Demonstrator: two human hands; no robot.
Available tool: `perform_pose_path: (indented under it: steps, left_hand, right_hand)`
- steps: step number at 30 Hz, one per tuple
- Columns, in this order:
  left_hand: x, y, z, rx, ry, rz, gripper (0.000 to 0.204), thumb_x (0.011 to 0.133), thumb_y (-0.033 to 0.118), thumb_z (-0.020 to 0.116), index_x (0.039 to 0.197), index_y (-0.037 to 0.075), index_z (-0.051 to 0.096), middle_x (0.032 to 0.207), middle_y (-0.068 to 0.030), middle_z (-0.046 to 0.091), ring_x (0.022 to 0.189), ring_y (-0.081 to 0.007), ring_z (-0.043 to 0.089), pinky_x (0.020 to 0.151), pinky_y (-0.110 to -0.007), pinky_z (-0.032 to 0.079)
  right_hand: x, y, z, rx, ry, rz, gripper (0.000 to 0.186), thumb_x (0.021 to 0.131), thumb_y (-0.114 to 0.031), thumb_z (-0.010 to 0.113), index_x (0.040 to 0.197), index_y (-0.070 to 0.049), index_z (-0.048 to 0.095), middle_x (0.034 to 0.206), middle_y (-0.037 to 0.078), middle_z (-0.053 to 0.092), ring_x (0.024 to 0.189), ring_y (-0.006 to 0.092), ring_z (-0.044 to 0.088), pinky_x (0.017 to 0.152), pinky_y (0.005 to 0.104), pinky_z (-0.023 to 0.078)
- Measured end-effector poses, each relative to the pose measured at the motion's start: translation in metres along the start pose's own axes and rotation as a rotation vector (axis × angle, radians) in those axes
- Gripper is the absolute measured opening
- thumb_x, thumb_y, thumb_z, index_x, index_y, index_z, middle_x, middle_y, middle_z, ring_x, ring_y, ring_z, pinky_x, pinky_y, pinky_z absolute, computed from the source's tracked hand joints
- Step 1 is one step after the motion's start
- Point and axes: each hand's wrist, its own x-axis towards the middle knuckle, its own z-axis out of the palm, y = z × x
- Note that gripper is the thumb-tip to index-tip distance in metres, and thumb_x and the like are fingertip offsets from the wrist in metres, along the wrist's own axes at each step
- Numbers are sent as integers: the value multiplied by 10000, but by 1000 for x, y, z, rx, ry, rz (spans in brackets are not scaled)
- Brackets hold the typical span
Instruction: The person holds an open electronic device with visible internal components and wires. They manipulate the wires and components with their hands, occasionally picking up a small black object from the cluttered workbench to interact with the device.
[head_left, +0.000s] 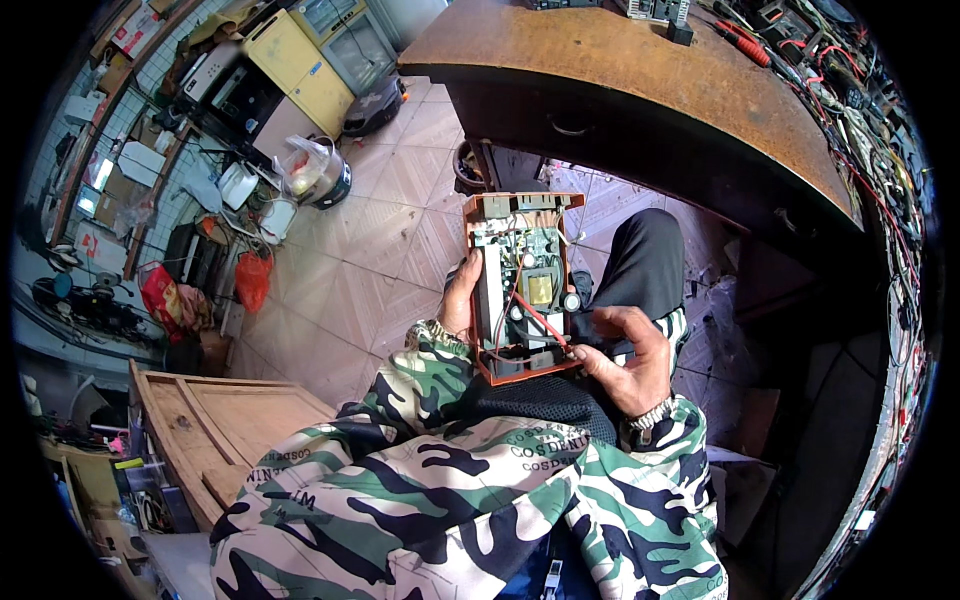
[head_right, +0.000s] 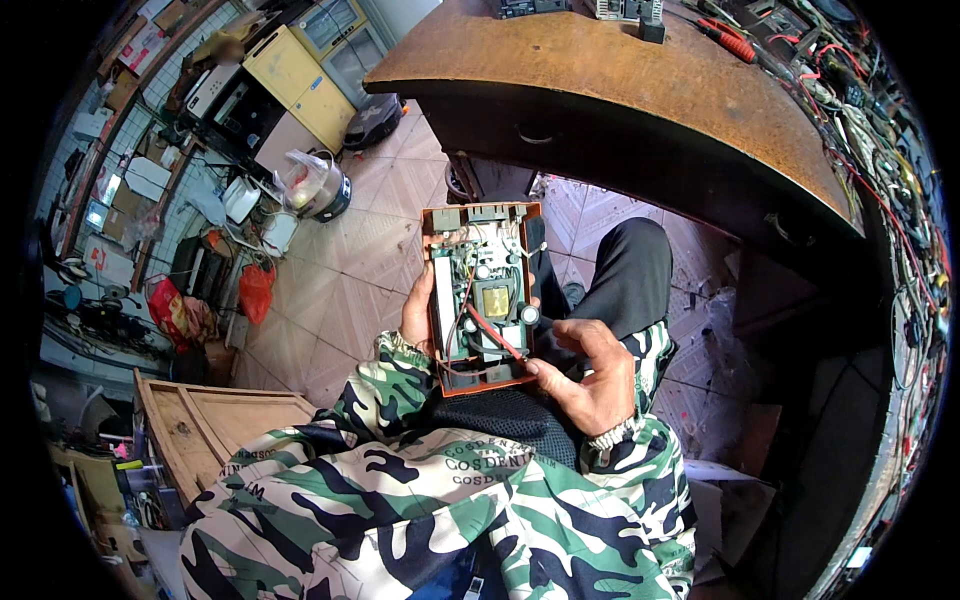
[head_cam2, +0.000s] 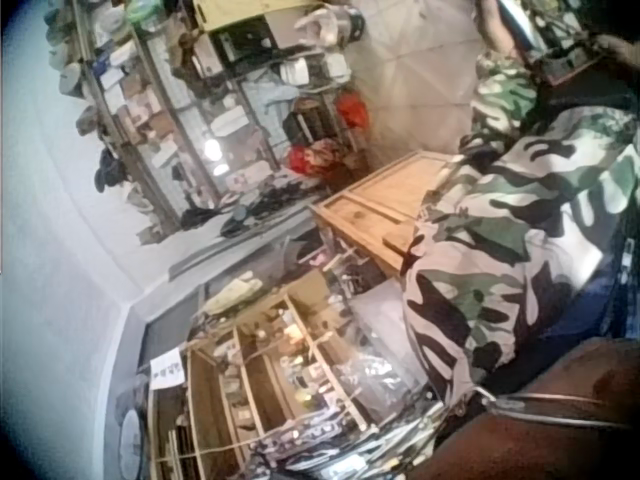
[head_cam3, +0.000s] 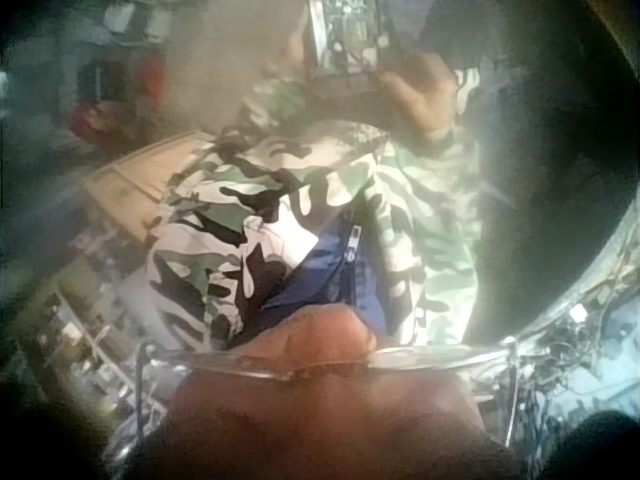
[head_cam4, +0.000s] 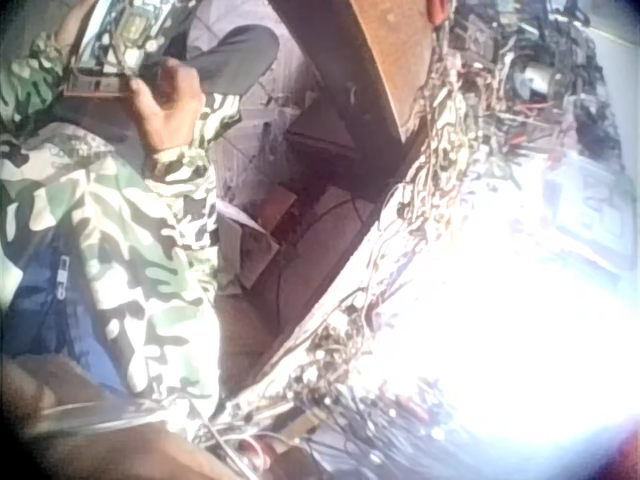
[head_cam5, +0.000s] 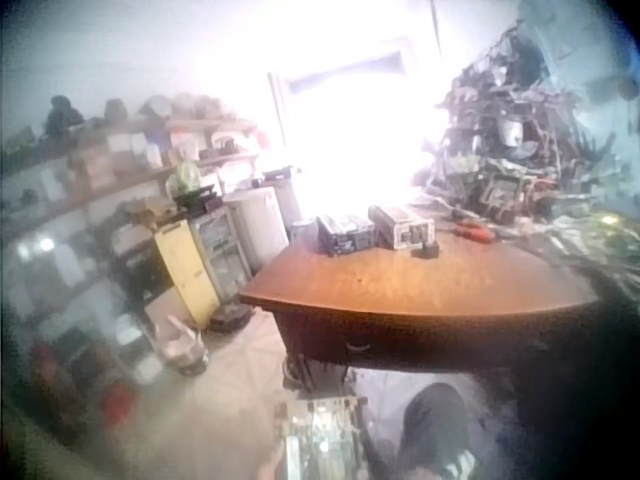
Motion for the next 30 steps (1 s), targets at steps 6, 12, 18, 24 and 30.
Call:
perform_pose_path:
  steps: [6, 12, 18, 24, 30]
  left_hand:
    - [3, 2, 11, 28, -130, -53, 785, 998, 591, 439, 1505, 1, 333, 1363, -244, 543, 1185, -375, 605, 996, -476, 525]
    - [-1, 5, 33, -25, -195, -63, 862, 979, 633, 437, 1538, -6, 286, 1403, -281, 513, 1227, -415, 590, 1043, -506, 508]
    - [0, 7, 38, -27, -227, -28, 771, 1011, 582, 433, 1510, 3, 333, 1356, -227, 561, 1180, -351, 625, 1026, -467, 513]
    - [1, 9, 41, 21, -256, 6, 781, 1001, 598, 427, 1501, 4, 350, 1337, -221, 571, 1164, -354, 630, 1020, -466, 517]
    - [2, 5, 36, 13, -230, -37, 904, 960, 649, 384, 1548, -23, 242, 1414, -304, 488, 1237, -451, 569, 1061, -533, 480]
  right_hand:
    - [10, -39, 8, -102, -150, -248, 294, 777, -66, 824, 1029, 27, 705, 905, 137, 663, 789, 249, 672, 706, 341, 539]
    - [22, -49, 27, -282, -234, -437, 244, 747, -116, 795, 956, -25, 707, 833, 95, 596, 756, 307, 632, 646, 408, 521]
    - [25, -52, 35, -404, -301, -521, 234, 696, -118, 808, 885, -25, 705, 856, 96, 600, 762, 288, 632, 626, 401, 518]
    - [24, -56, 39, -193, -184, -513, 188, 654, -72, 761, 783, -30, 630, 812, 106, 551, 753, 308, 609, 645, 420, 504]
    - [27, -53, 39, -189, -234, -580, 263, 657, -1, 754, 886, -14, 626, 820, 109, 597, 744, 324, 630, 637, 419, 510]
